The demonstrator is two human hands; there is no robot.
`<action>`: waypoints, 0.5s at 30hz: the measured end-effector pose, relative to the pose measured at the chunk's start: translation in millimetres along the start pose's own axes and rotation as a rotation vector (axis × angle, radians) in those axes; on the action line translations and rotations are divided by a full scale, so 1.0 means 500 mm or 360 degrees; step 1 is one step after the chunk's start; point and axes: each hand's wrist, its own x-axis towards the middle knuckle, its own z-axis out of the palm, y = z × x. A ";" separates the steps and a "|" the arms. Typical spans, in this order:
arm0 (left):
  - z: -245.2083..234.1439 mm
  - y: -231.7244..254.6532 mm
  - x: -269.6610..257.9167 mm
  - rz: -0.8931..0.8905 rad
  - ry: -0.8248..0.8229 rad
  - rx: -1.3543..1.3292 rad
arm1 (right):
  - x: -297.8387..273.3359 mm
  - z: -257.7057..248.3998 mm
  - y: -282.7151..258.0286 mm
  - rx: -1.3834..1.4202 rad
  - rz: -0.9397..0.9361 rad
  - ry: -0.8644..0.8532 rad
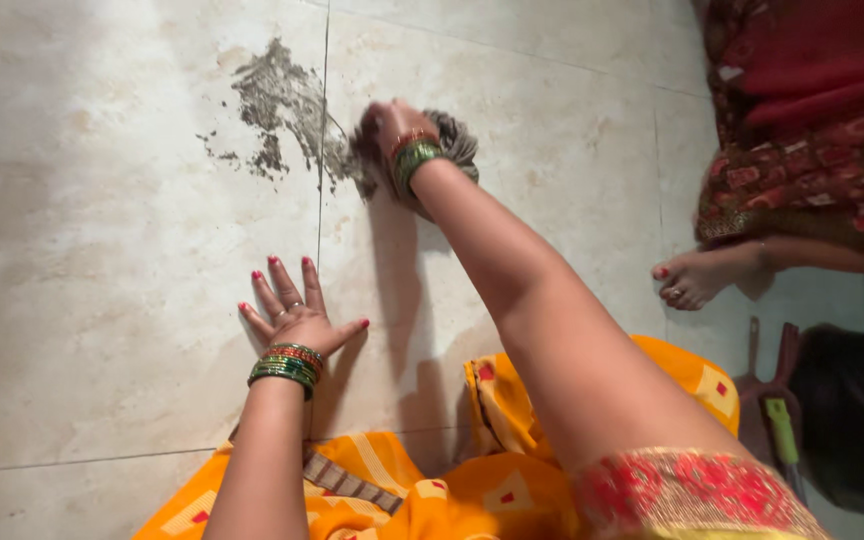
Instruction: The person scrubs a dark stain on a tiled floor using a grey cloth. They use both hands to rub the cloth back and forth over the stain, occasionally lifting it to check progress. Another person's bare feet are visible nearby.
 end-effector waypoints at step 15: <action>0.015 -0.002 0.013 0.0002 -0.0031 -0.0059 | -0.163 -0.049 0.033 -0.0652 -0.0549 -0.0058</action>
